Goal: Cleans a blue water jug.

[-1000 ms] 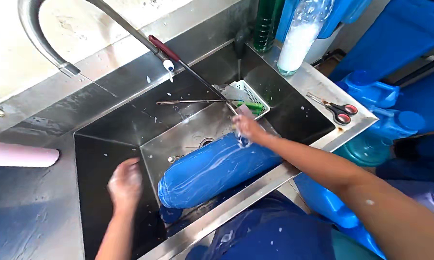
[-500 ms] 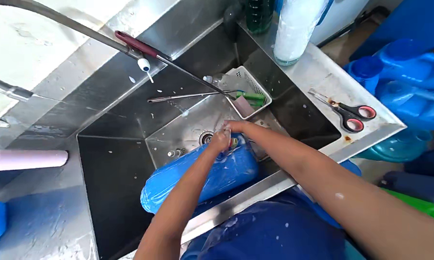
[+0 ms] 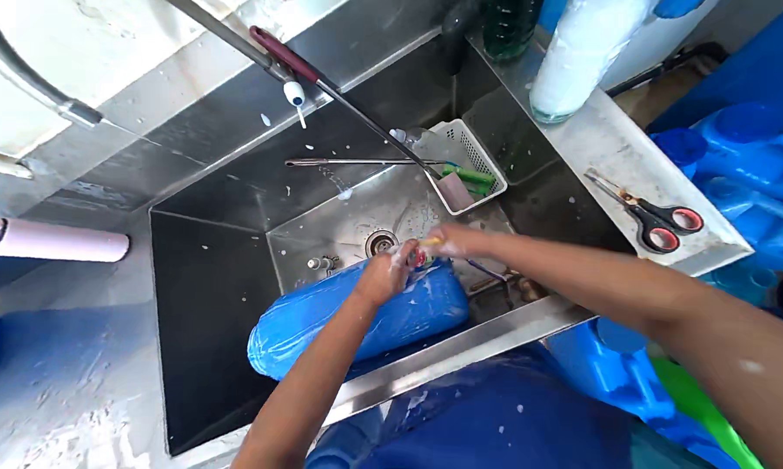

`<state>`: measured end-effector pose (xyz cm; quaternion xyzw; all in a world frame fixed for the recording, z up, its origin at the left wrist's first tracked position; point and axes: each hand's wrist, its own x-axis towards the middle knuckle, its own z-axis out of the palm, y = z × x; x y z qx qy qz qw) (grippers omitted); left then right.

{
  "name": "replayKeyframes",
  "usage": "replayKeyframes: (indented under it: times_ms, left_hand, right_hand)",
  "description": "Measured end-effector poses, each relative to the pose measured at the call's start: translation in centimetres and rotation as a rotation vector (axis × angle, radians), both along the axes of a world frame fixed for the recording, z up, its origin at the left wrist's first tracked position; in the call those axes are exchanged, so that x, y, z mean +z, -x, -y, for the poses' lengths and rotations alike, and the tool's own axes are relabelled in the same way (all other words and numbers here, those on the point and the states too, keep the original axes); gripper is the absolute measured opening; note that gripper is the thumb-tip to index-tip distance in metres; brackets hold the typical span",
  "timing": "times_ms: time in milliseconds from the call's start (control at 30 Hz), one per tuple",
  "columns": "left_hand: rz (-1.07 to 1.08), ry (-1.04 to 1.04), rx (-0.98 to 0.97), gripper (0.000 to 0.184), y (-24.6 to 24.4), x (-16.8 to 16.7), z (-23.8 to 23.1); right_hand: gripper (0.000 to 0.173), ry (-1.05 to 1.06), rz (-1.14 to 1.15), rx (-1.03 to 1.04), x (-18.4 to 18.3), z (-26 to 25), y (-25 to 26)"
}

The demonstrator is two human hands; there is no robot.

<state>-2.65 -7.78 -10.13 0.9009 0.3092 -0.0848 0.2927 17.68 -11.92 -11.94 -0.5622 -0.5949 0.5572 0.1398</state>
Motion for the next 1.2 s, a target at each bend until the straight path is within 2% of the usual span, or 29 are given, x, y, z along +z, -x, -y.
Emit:
replayKeyframes:
  times_ms: [100, 167, 233, 267, 333, 367, 400, 467, 500, 567, 633, 700, 767, 833, 867, 900, 933, 1000, 1033, 1067, 1100, 1167, 1200]
  left_hand:
    - [-0.018, -0.010, 0.082, 0.044, 0.1, -0.2, 0.3]
    - [-0.066, 0.002, 0.141, 0.049, -0.3, 0.0, 0.5]
    - [-0.013, -0.005, 0.134, 0.046, 0.1, -0.1, 0.5]
    - [0.057, 0.000, 0.091, 0.043, 0.5, -0.4, 0.4]
    - [0.144, 0.011, -0.011, 0.045, 1.0, -0.7, 0.0]
    - [0.113, 0.009, -0.020, 0.042, 0.8, -0.6, 0.0]
    - [0.067, 0.006, 0.006, 0.038, 0.4, -0.3, 0.3]
    - [-0.074, 0.050, 0.093, 0.046, -0.2, 0.8, 0.0]
    - [-0.079, 0.074, 0.166, 0.048, -0.2, 1.0, -0.1]
    - [0.172, 0.100, 0.420, 0.045, 0.5, -0.2, 0.2]
    - [0.465, 0.153, 0.697, 0.038, 1.1, -0.8, -0.2]
    - [0.467, 0.136, 0.739, 0.032, 3.6, -0.5, -0.9]
    - [0.269, -0.082, 0.612, 0.039, 8.8, -1.1, -2.5]
    - [0.065, -0.342, 0.625, 0.052, 16.6, -2.4, -3.6]
    - [0.017, -0.408, 0.722, 0.057, 20.4, -2.5, -3.7]
    - [-0.003, -0.392, 0.875, 0.061, 23.4, -2.3, -3.2]
    - [0.026, -0.304, 1.053, 0.063, 25.5, -2.0, -2.0]
    - [0.173, 0.030, 1.382, 0.060, 27.7, -1.8, 0.2]
    - [0.280, 0.232, 1.463, 0.058, 28.4, -1.7, 1.0]
    - [0.409, 0.389, 1.459, 0.052, 29.0, -1.5, 1.7]
    - [0.530, 0.478, 1.420, 0.043, 29.1, -0.7, 2.1]
    - [0.767, 0.533, 1.278, 0.023, 27.5, 3.0, 2.2]
    - [0.812, 0.521, 1.147, 0.019, 25.9, 5.7, 2.0]
  right_hand:
    - [0.030, -0.189, 0.266, 0.084, 1.2, 3.8, 1.4]
    - [0.029, -0.323, 0.403, 0.268, 2.2, 4.5, 1.8]
    - [0.026, -0.389, 0.451, 0.417, 3.8, 4.2, 2.0]
    - [0.023, -0.403, 0.471, 0.406, 4.5, 3.8, 2.0]
    - [0.018, -0.443, 0.508, 0.157, 4.4, 3.2, 2.1]
    - [0.018, -0.443, 0.533, 0.039, 3.3, 3.4, 2.5]
    - [0.020, -0.384, 0.560, 0.017, 2.4, 4.1, 3.1]
    - [0.030, -0.254, 0.546, 0.092, 3.5, 5.3, 3.6]
    - [0.029, -0.201, 0.542, 0.125, 4.8, 5.2, 3.3]
    - [0.021, -0.248, 0.519, 0.072, 5.8, 4.1, 3.1]
    - [0.028, -0.288, 0.515, 0.028, 5.3, 1.6, 5.4]
    - [0.036, -0.171, 0.516, 0.070, 2.6, -0.2, 8.8]
    - [0.045, -0.053, 0.514, 0.104, 1.8, -2.6, 8.9]
    - [0.049, 0.001, 0.414, -0.004, 0.8, -4.5, 7.6]
    - [0.046, -0.040, 0.350, -0.120, 0.6, -4.9, 7.1]
    - [0.041, -0.114, 0.303, -0.199, 0.7, -5.0, 7.0]
    - [0.037, -0.177, 0.286, -0.153, 1.0, -4.6, 7.0]
    - [0.039, -0.189, 0.254, 0.046, 0.9, -3.7, 6.8]
    - [0.038, -0.146, 0.223, 0.026, 0.2, -4.1, 5.5]
    - [0.037, -0.104, 0.258, -0.056, -0.9, -5.0, 3.1]
    - [0.038, -0.098, 0.404, -0.144, -2.6, -6.4, -0.1]
    - [0.054, -0.046, 0.684, -0.261, -6.1, -8.8, -6.5]
    - [0.058, 0.017, 0.769, -0.262, -7.2, -9.5, -8.3]
